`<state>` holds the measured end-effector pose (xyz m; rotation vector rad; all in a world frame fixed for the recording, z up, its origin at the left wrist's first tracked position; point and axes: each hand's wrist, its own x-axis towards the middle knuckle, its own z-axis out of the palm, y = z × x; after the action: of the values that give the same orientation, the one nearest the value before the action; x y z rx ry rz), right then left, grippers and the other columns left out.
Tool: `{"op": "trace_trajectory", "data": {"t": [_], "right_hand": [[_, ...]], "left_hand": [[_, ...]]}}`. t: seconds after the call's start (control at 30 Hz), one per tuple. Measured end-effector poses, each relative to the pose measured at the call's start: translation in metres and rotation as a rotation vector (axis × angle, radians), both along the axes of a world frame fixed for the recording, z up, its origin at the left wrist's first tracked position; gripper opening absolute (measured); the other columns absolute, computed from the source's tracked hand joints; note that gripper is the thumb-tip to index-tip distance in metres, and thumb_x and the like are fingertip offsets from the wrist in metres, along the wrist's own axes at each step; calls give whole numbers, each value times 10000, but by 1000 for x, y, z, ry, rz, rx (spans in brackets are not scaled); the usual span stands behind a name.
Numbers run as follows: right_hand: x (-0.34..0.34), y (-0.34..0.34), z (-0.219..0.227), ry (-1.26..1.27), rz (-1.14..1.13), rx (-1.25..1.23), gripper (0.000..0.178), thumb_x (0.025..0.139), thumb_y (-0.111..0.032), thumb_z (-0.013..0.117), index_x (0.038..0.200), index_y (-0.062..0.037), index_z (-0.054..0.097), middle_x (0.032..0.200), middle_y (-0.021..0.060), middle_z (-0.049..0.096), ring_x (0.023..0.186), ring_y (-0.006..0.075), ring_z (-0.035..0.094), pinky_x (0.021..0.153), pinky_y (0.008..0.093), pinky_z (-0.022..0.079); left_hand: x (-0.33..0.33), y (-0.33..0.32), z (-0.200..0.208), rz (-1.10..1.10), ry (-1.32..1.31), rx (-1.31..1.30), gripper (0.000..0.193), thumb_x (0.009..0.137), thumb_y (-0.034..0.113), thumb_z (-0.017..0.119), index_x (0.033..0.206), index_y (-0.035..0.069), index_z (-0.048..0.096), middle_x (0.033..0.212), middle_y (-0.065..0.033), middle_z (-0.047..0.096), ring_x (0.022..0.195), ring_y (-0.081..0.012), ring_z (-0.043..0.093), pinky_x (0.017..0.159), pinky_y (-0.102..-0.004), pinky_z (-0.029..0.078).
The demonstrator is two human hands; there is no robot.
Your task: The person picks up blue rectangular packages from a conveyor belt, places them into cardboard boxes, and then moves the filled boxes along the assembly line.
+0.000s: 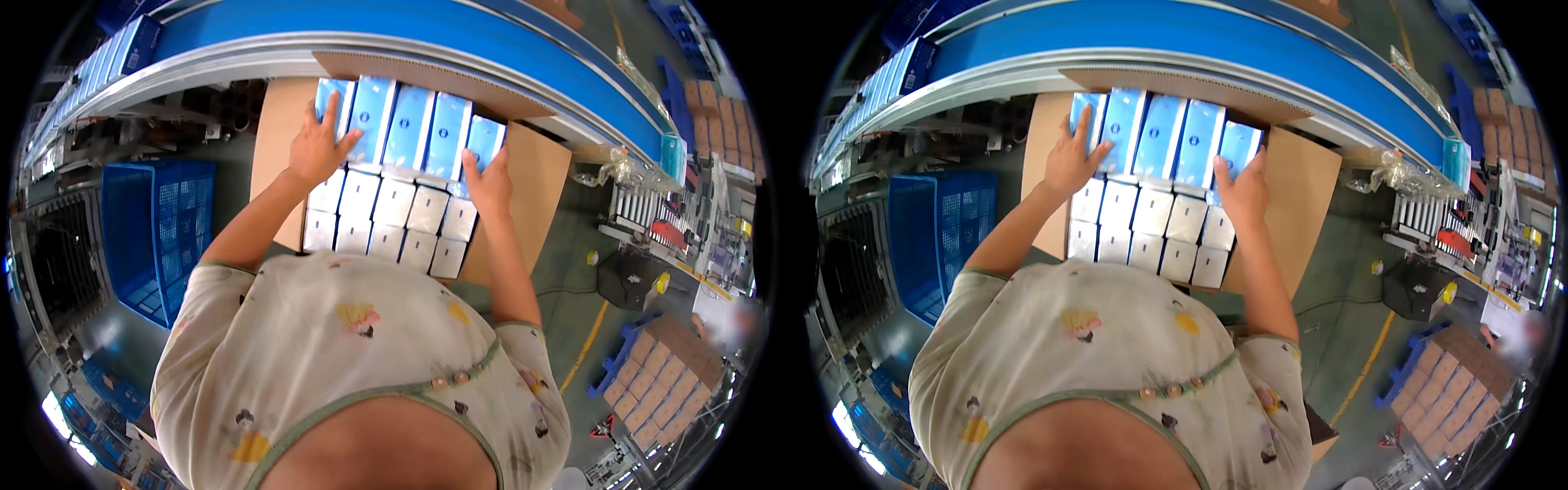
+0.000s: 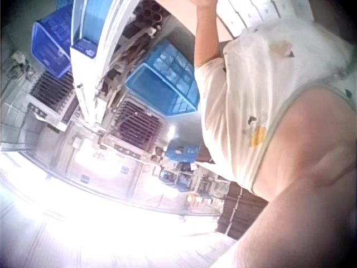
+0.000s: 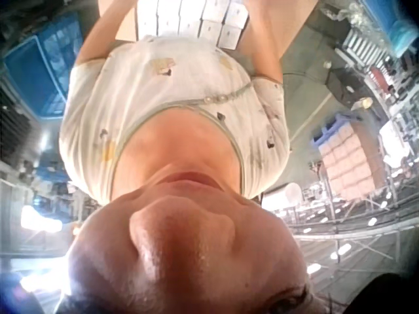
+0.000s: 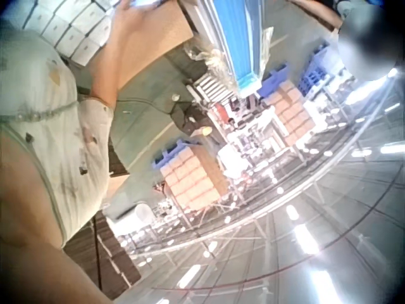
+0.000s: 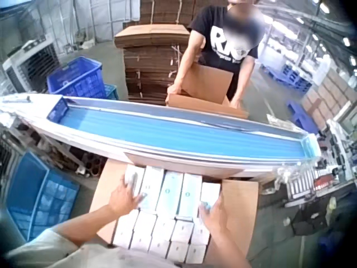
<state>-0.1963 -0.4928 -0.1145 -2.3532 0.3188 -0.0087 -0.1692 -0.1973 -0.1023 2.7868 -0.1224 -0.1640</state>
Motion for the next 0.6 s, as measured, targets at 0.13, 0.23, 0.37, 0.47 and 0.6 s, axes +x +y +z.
{"op": "trace_trajectory", "data": {"t": [0.13,0.23,0.37,0.47,0.6], "right_hand": [[0,19,47,73,621,-675,959,587,-599,672,1370,-269,227,1407,217,157,1254,491,142,935,595,287],[17,33,45,179,626,-604,959,523,-620,696,1340,-388,248,1434,179,94,1236,562,28,903,670,246],[84,24,30,309,778,-538,1007,515,-672,661,1353,-256,289,1377,206,258,1251,454,205,949,550,300],[130,17,17,636,766,-166,961,588,-675,609,1329,-119,353,1259,200,447,1193,253,414,951,376,347],[98,23,-3,168,682,-706,565,765,-449,562,1190,-82,498,1130,156,548,1088,271,487,960,379,328]], "left_hand": [[-2,17,23,-362,-19,289,853,697,525,639,1374,305,170,1438,-135,59,1155,-448,371,769,-450,495],[13,2,32,-420,149,389,941,604,560,697,1363,339,187,1442,-106,81,1084,-440,429,751,-423,510],[51,-1,21,-526,228,273,880,620,614,641,1352,330,244,1401,-128,256,1023,-375,519,837,-390,464],[99,1,0,-547,462,-12,826,637,681,559,1307,230,387,1282,-152,437,1061,-309,527,849,-348,444],[89,-33,5,-366,154,389,467,824,464,496,1127,111,540,1058,-108,580,962,-277,564,838,-355,438]]}}
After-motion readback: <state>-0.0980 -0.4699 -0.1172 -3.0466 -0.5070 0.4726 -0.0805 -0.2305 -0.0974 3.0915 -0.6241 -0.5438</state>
